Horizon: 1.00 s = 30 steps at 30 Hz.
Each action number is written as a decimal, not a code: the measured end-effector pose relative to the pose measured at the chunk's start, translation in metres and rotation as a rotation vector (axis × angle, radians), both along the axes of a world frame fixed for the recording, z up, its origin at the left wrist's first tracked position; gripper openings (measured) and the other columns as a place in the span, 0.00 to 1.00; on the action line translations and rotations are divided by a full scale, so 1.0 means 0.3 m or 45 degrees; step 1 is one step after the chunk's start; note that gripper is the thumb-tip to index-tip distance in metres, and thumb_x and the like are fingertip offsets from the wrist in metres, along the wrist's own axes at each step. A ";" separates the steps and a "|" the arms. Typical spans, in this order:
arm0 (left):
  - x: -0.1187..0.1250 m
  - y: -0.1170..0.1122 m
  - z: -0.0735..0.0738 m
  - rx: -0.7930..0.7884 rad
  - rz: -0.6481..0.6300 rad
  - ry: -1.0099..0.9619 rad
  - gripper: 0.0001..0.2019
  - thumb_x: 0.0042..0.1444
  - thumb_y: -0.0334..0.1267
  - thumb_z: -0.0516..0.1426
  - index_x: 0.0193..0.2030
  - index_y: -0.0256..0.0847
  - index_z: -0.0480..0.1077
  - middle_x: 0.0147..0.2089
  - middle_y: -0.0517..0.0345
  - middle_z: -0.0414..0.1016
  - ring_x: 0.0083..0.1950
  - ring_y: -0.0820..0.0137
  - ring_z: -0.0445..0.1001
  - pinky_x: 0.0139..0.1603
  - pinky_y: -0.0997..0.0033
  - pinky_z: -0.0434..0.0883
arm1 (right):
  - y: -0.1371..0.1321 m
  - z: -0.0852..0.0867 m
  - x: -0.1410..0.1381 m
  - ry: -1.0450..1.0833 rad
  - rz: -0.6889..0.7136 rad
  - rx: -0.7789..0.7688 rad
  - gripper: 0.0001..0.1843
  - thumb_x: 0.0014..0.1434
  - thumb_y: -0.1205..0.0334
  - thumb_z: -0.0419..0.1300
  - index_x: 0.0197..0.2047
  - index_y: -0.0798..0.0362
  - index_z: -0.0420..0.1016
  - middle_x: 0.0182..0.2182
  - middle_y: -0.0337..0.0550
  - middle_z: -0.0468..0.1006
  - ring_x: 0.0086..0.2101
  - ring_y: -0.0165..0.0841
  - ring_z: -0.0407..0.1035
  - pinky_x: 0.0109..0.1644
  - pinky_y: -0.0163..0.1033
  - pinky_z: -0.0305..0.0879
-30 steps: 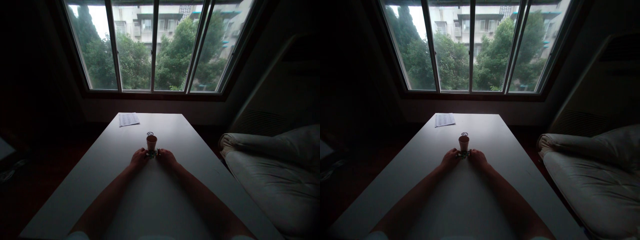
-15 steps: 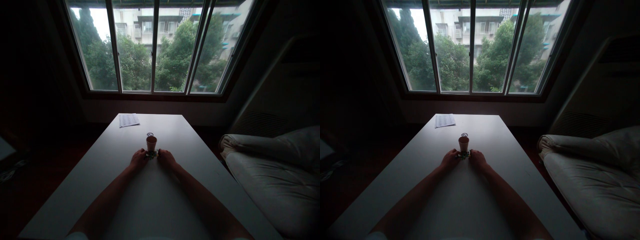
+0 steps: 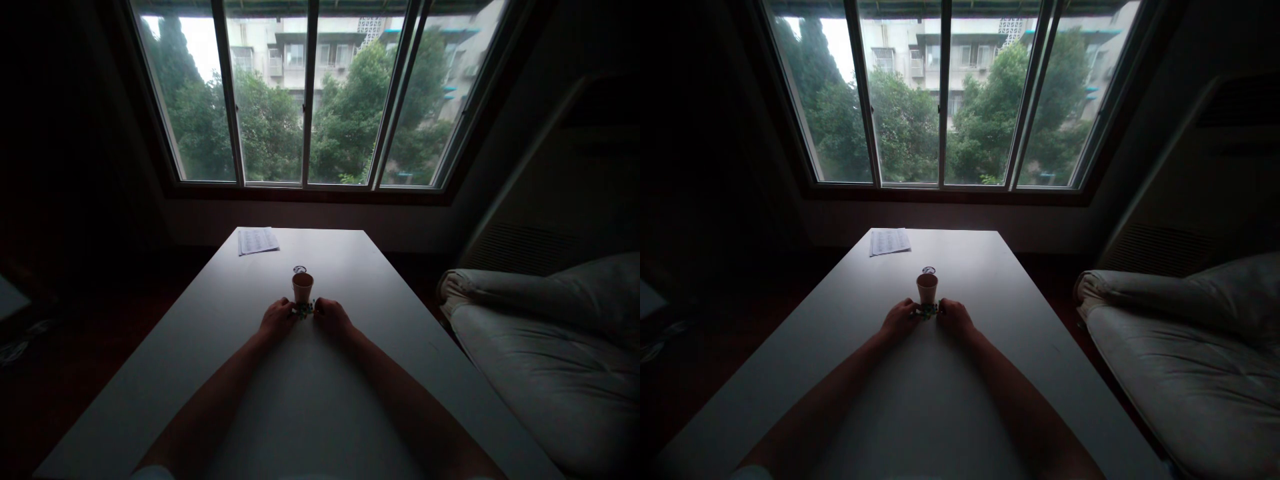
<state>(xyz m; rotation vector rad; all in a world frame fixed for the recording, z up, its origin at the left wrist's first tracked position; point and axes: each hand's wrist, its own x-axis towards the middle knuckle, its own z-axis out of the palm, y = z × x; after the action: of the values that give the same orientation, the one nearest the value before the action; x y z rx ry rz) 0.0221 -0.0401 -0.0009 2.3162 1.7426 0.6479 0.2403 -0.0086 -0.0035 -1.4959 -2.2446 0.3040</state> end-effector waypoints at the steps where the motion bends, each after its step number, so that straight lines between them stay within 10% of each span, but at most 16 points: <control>1: 0.000 0.000 0.000 0.000 0.003 0.001 0.12 0.61 0.41 0.57 0.50 0.48 0.76 0.48 0.53 0.73 0.50 0.65 0.71 0.50 0.67 0.67 | 0.004 -0.005 0.003 0.042 0.004 -0.003 0.05 0.58 0.65 0.57 0.38 0.53 0.74 0.33 0.41 0.79 0.32 0.30 0.69 0.36 0.32 0.56; 17: -0.013 0.008 -0.017 0.058 -0.049 -0.018 0.11 0.61 0.42 0.58 0.49 0.48 0.75 0.47 0.55 0.72 0.48 0.66 0.72 0.47 0.69 0.67 | 0.037 -0.046 0.011 0.360 0.048 0.064 0.07 0.57 0.59 0.56 0.34 0.53 0.73 0.28 0.38 0.76 0.29 0.29 0.67 0.34 0.32 0.60; 30: -0.015 0.015 -0.021 0.024 -0.063 -0.086 0.13 0.60 0.40 0.58 0.52 0.47 0.75 0.47 0.54 0.72 0.48 0.65 0.72 0.51 0.67 0.66 | 0.096 0.096 -0.031 0.670 0.026 0.313 0.12 0.60 0.53 0.57 0.34 0.54 0.74 0.27 0.40 0.76 0.27 0.31 0.67 0.33 0.34 0.62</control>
<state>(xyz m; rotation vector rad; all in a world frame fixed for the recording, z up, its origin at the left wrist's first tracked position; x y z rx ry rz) 0.0177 -0.0355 -0.0072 2.3137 1.6517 0.7273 0.2310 0.0203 0.0253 -1.1084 -1.8029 0.3635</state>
